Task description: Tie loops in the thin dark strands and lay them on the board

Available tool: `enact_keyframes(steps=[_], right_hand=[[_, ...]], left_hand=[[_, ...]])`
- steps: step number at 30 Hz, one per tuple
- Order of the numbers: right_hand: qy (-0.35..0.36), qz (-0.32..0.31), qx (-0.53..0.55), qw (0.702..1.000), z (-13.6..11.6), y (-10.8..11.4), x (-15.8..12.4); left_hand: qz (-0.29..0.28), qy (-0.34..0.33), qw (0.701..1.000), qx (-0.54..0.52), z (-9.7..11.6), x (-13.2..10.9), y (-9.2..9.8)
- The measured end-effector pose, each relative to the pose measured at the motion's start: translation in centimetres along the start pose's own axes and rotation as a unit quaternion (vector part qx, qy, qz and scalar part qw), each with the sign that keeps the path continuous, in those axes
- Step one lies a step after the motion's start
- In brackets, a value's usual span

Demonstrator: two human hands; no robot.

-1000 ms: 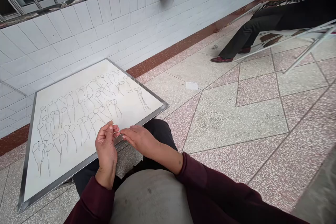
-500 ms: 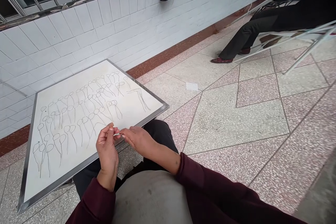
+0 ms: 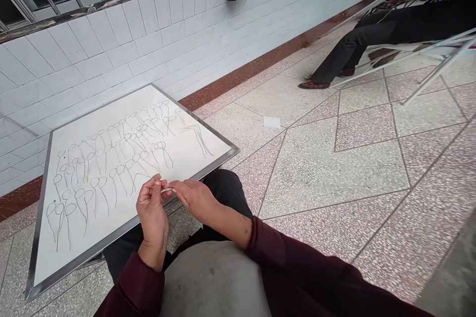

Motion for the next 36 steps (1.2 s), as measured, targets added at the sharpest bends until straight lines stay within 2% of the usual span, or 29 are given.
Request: enact_keyframes(steps=[10, 16, 26, 36], right_hand=[[0.011, 0.043, -0.008, 0.999, 0.55, -0.4, -0.29], [-0.007, 0.06, -0.021, 0.998, 0.62, -0.58, -0.29], [0.044, 0.014, 0.172, 0.984, 0.06, -0.38, -0.64], [0.055, 0.025, 0.214, 0.975, 0.29, -0.75, -0.66]], left_hand=[[-0.008, -0.004, 1.0, -0.019, -0.31, 0.12, -0.06], [-0.018, -0.011, 0.999, -0.026, -0.48, 0.31, -0.04], [-0.003, -0.022, 0.999, -0.029, 0.09, 0.41, 0.36], [-0.002, -0.019, 1.0, -0.025, 0.11, 0.27, 0.44]])
Point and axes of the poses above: each hand's wrist, its own x-axis towards the middle knuckle, its own y-axis out of the back of the hand, z = x × y, the point moved 3 cm from there along x, towards the middle knuckle, and after that the axes turned 11 degrees about -z, right-handed, at the moved point
